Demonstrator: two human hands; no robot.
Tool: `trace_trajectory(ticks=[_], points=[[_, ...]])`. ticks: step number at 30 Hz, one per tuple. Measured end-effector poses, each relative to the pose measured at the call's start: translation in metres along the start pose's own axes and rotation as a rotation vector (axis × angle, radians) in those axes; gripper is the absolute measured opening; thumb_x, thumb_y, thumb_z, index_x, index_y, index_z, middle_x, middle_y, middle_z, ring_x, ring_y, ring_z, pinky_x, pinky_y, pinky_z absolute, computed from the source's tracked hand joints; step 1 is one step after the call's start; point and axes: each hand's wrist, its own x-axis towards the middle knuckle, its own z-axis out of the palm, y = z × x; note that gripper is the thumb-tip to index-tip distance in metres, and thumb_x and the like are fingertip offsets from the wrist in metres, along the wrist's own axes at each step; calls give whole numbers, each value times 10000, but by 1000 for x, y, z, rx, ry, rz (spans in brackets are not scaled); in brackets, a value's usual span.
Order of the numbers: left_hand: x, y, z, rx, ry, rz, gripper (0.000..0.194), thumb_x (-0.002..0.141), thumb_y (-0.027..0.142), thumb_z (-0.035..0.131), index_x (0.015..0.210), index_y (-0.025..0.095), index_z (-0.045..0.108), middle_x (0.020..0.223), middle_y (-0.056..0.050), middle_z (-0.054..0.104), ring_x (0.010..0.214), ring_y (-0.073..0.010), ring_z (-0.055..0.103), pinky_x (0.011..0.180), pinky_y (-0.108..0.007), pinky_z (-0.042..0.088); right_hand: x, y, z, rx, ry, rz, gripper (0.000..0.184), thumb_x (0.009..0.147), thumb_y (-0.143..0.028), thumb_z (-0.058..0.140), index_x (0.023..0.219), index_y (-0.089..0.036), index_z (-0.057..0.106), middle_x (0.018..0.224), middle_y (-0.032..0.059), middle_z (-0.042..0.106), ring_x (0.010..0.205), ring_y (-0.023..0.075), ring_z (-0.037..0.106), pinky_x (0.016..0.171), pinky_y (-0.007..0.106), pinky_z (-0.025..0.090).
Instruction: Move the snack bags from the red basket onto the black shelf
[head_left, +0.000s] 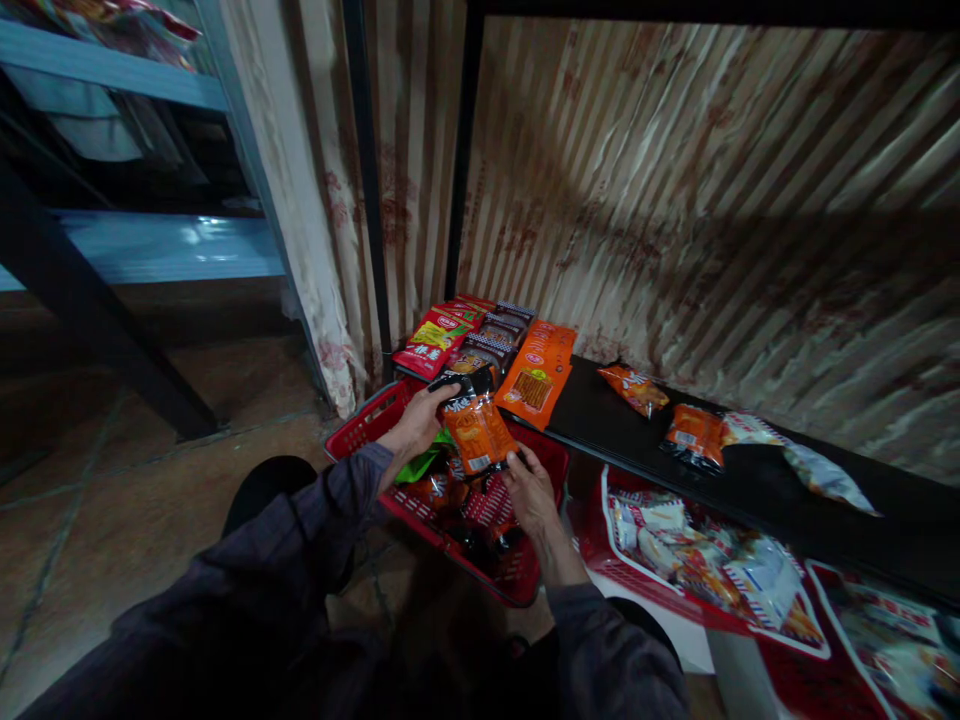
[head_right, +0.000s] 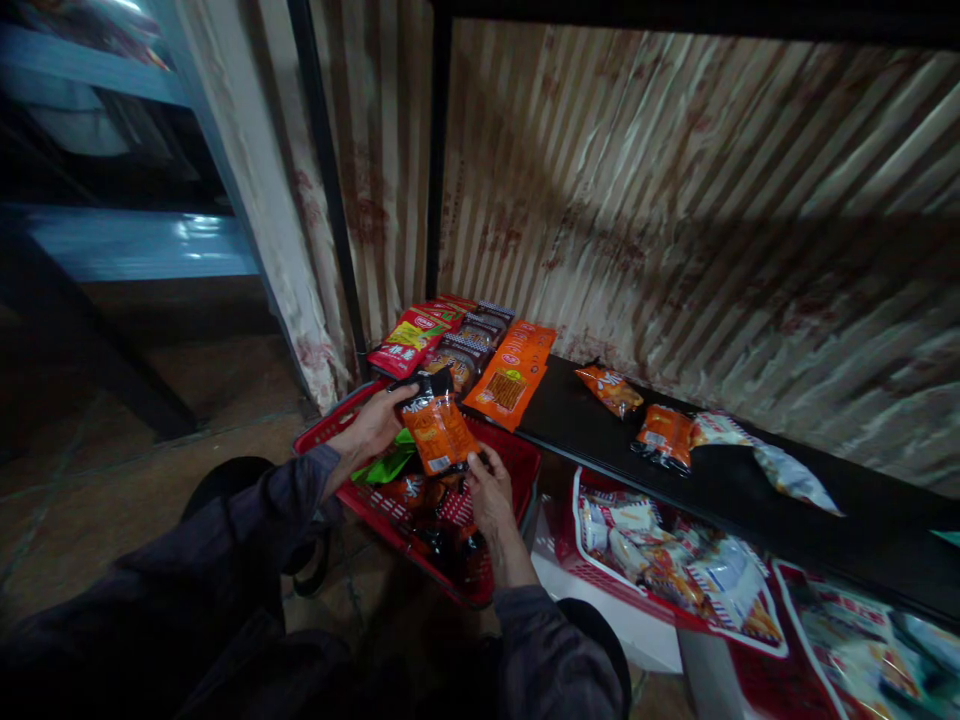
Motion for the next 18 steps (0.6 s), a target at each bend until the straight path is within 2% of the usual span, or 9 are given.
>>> trace_trajectory(ticks=[5, 8, 14, 18], points=[[3, -3, 1, -26, 7, -13, 312, 605, 131, 804, 905, 137, 717, 873, -58, 753, 765, -169, 675, 740, -276, 527, 2, -3, 5, 102, 117, 4, 411, 463, -286, 930, 767, -211, 662, 784, -13, 748, 727, 125, 693, 715, 234, 578], [6, -3, 1, -21, 12, -32, 301, 607, 102, 792, 900, 137, 731, 858, -55, 754, 744, -160, 672, 709, -259, 524, 3, -1, 1, 100, 135, 6, 410, 469, -297, 931, 763, -213, 658, 798, -6, 746, 761, 131, 698, 725, 234, 574], [11, -2, -3, -1, -49, -110, 348, 611, 43, 764, 950, 119, 750, 880, -75, 764, 726, -163, 688, 711, -268, 537, 2, 1, -12, -33, 158, -32, 403, 532, -389, 905, 788, -223, 642, 752, -37, 718, 622, 102, 650, 573, 206, 524], [20, -4, -10, -9, -47, -134, 329, 630, 15, 750, 946, 109, 754, 884, -91, 764, 724, -171, 692, 707, -276, 543, 1, -1, -11, -69, 140, -61, 401, 564, -419, 886, 831, -226, 659, 803, -28, 734, 699, 128, 676, 666, 246, 548]])
